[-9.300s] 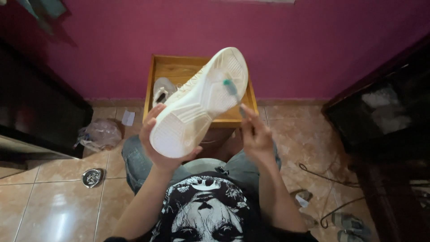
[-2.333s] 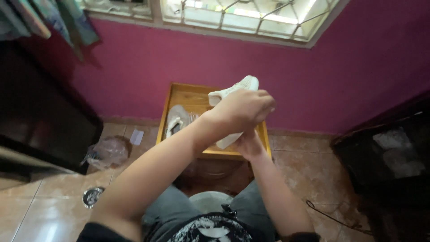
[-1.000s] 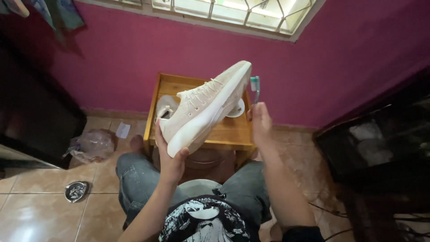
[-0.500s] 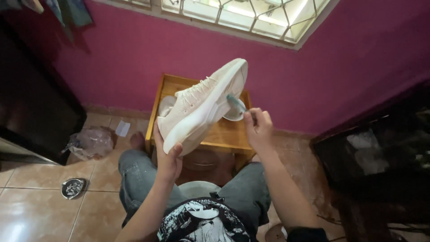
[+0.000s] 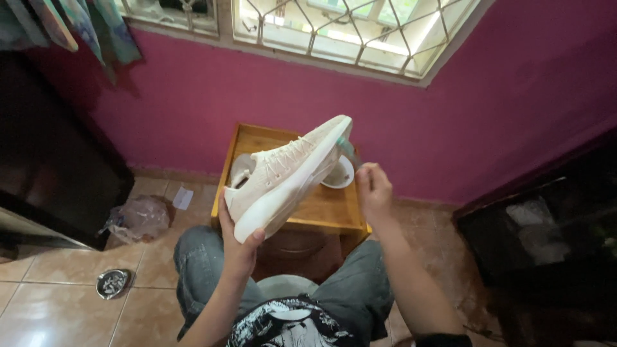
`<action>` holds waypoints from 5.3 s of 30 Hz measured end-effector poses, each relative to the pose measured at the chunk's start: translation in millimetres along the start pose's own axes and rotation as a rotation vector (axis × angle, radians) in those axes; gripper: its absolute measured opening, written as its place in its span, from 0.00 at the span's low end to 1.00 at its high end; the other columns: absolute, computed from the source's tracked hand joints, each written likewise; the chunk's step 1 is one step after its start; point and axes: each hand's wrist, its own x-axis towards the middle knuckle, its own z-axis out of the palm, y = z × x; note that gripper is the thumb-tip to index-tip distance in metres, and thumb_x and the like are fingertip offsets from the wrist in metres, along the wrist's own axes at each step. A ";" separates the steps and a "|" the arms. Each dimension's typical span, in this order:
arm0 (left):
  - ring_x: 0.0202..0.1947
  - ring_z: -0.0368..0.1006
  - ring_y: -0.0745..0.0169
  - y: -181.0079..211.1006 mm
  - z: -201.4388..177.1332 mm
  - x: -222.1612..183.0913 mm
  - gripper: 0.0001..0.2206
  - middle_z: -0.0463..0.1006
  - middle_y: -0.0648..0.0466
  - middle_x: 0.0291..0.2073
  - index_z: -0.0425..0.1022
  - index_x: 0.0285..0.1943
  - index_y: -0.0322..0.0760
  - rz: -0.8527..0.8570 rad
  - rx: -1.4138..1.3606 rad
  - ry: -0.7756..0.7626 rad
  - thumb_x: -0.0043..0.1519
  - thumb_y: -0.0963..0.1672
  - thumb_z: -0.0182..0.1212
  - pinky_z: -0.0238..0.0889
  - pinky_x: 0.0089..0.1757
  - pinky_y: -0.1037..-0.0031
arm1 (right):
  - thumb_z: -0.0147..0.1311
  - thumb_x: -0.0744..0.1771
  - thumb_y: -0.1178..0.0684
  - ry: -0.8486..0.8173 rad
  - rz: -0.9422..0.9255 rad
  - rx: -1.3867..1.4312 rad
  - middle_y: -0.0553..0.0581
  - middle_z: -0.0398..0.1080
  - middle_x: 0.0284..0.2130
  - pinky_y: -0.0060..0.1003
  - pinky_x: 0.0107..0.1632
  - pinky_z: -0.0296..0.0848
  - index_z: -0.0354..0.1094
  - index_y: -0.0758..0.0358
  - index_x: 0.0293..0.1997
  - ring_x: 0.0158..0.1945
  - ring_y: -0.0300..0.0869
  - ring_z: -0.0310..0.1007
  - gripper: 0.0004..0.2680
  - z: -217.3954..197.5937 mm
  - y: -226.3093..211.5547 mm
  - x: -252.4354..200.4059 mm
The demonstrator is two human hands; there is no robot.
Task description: The person is cleaning the sole of a white sneaker using a toothbrush and a cleaning solution from a small bowl.
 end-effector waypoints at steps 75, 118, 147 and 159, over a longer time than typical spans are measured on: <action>0.74 0.48 0.56 -0.2 9.9 25.9 0.54 0.44 0.49 0.75 0.40 0.79 0.40 0.143 0.548 -0.035 0.44 0.46 0.76 0.48 0.67 0.66 | 0.42 0.70 0.37 -0.305 0.156 -0.142 0.47 0.64 0.18 0.34 0.26 0.60 0.72 0.53 0.40 0.20 0.35 0.63 0.15 14.9 34.5 -19.1; 0.75 0.46 0.57 -24.7 10.7 26.5 0.57 0.43 0.48 0.77 0.40 0.79 0.39 0.071 0.553 0.018 0.41 0.44 0.78 0.44 0.67 0.67 | 0.45 0.70 0.44 -0.201 0.139 -0.210 0.50 0.78 0.31 0.41 0.36 0.71 0.73 0.50 0.43 0.32 0.45 0.77 0.09 27.3 68.3 -17.8; 0.69 0.59 0.54 -26.6 -10.5 18.1 0.66 0.62 0.41 0.69 0.35 0.82 0.43 0.116 0.421 -0.059 0.36 0.44 0.87 0.40 0.68 0.63 | 0.52 0.64 0.56 -0.160 0.025 -0.120 0.64 0.74 0.25 0.53 0.43 0.74 0.73 0.53 0.36 0.35 0.62 0.77 0.04 36.3 25.9 -36.1; 0.68 0.60 0.51 -32.3 1.0 40.8 0.64 0.62 0.39 0.68 0.39 0.81 0.39 0.181 0.441 -0.031 0.36 0.44 0.86 0.43 0.68 0.59 | 0.49 0.70 0.38 -0.150 0.107 -0.214 0.54 0.77 0.25 0.46 0.41 0.76 0.74 0.44 0.39 0.33 0.52 0.79 0.10 43.3 32.6 -45.6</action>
